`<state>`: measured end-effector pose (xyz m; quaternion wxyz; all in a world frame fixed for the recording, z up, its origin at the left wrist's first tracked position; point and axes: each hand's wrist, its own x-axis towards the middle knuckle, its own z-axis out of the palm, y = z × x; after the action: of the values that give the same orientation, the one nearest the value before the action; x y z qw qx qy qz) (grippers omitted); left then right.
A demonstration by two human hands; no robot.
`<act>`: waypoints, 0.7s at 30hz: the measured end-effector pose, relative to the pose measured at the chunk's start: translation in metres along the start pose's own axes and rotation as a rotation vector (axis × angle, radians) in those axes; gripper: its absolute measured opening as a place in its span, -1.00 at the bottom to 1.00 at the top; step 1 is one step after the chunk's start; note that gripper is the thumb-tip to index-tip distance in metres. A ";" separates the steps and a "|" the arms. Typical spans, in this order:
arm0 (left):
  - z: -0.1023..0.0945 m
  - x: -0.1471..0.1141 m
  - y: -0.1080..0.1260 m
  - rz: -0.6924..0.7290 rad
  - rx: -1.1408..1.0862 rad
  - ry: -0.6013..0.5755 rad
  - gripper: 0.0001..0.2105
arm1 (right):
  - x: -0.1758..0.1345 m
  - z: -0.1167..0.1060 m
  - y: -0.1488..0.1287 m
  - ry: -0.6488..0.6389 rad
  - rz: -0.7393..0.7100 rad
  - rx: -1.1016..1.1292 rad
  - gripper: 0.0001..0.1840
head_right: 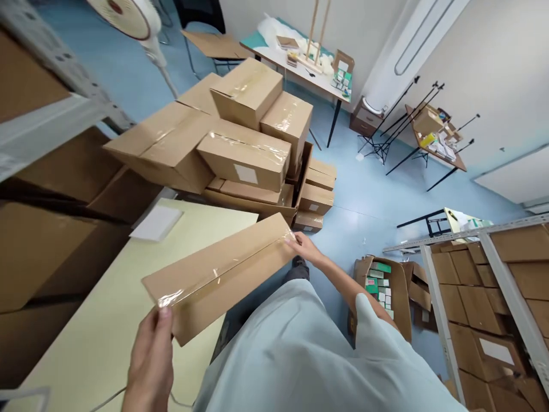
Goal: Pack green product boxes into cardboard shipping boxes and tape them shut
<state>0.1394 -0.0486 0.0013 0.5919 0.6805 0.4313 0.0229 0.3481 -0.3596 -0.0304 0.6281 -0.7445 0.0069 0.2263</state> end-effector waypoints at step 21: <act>0.465 0.127 0.033 0.022 0.784 -0.581 -0.49 | 0.046 -0.319 0.148 0.633 0.374 0.027 -0.25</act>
<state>0.4894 -0.3337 -0.1708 0.3867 0.8349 0.2171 -0.3260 0.4512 -0.6778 -0.1494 0.5524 -0.7550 0.3401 0.0955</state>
